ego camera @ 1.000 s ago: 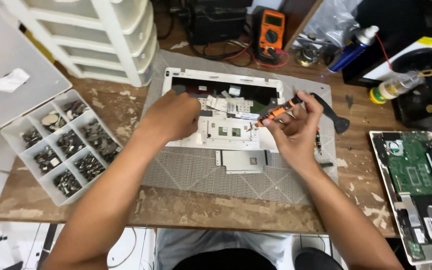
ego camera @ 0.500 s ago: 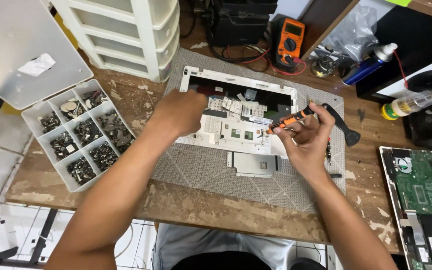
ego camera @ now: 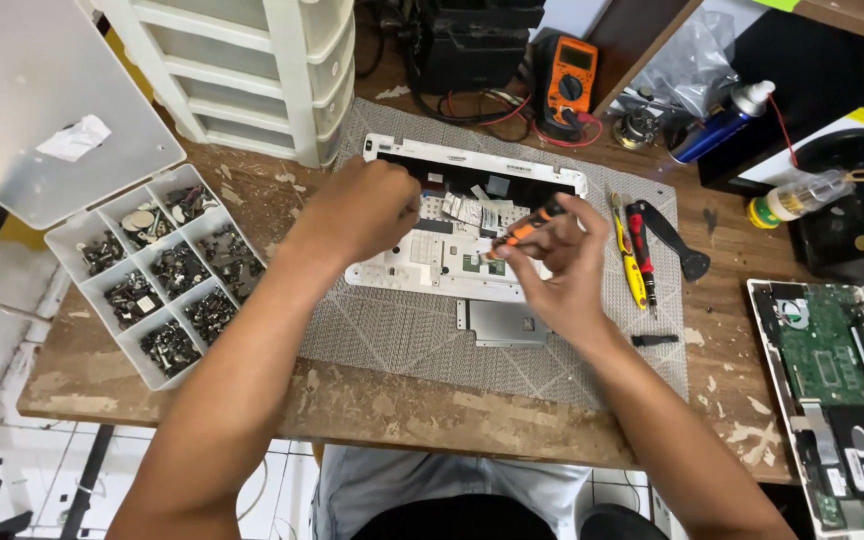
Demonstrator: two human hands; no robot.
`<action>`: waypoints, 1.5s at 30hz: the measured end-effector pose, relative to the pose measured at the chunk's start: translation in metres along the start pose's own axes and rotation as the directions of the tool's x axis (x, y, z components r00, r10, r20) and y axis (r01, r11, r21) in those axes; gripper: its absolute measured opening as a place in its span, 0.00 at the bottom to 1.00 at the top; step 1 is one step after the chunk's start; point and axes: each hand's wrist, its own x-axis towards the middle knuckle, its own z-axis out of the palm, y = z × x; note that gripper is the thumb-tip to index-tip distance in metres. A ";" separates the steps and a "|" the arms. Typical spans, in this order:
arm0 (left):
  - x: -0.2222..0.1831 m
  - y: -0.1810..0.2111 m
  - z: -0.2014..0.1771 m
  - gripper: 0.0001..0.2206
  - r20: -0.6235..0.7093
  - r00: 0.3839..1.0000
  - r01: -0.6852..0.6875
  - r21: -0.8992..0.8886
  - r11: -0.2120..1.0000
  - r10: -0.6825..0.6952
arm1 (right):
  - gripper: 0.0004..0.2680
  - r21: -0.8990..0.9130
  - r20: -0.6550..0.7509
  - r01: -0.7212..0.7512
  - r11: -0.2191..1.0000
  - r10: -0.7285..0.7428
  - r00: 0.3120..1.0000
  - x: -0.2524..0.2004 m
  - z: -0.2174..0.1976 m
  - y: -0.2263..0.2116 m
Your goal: Disassembling internal laptop components by removing screws and prying off plates at a repair bench.
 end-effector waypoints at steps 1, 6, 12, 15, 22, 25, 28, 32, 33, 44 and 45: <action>0.001 0.000 0.004 0.06 0.003 1.000 -0.006 0.002 1.000 0.006 | 0.29 -0.003 -0.006 -0.001 1.000 0.001 1.000 0.001 0.004 0.001; 0.010 -0.009 0.029 0.05 -0.075 0.984 -0.164 -0.012 0.986 0.163 | 0.28 -0.095 0.075 -0.007 0.995 0.015 0.997 0.009 0.024 -0.006; 0.005 -0.006 0.030 0.04 -0.097 0.975 -0.200 0.028 0.979 0.201 | 0.26 -0.217 0.058 -0.060 0.974 0.074 0.996 -0.001 0.026 0.009; 0.006 -0.006 0.027 0.04 -0.107 0.973 -0.199 0.037 0.979 0.202 | 0.26 -0.187 0.060 -0.067 0.980 0.080 0.995 -0.001 0.028 0.008; 0.005 -0.005 0.023 0.06 -0.091 0.974 -0.207 0.014 0.978 0.208 | 0.25 -0.197 0.092 -0.033 0.980 0.052 0.994 -0.001 0.032 0.008; 0.002 -0.003 0.021 0.06 -0.083 0.976 -0.202 0.008 0.979 0.202 | 0.23 -0.237 0.106 -0.013 0.972 0.039 0.994 0.001 0.034 0.006; -0.001 -0.001 0.018 0.06 -0.081 0.980 -0.182 0.030 0.983 0.184 | 0.23 -0.216 0.124 -0.002 0.976 0.030 0.992 0.002 0.034 0.007; -0.004 0.003 0.014 0.08 -0.049 0.985 -0.164 0.000 0.986 0.164 | 0.23 -0.304 0.119 0.035 0.952 0.002 0.993 0.005 0.038 -0.001; -0.004 0.004 0.014 0.08 -0.033 0.988 -0.152 -0.007 0.988 0.152 | 0.23 -0.330 0.120 0.039 0.943 0.001 0.993 0.004 0.038 -0.003; 0.001 0.001 0.022 0.08 -0.002 0.990 -0.142 -0.081 0.986 0.143 | 0.22 -0.077 0.230 -0.029 0.997 0.046 0.972 0.015 0.029 -0.016; 0.002 0.000 0.026 0.09 0.007 0.990 -0.137 -0.097 0.986 0.138 | 0.22 -0.061 0.240 -0.020 0.998 0.034 0.970 0.011 0.028 -0.012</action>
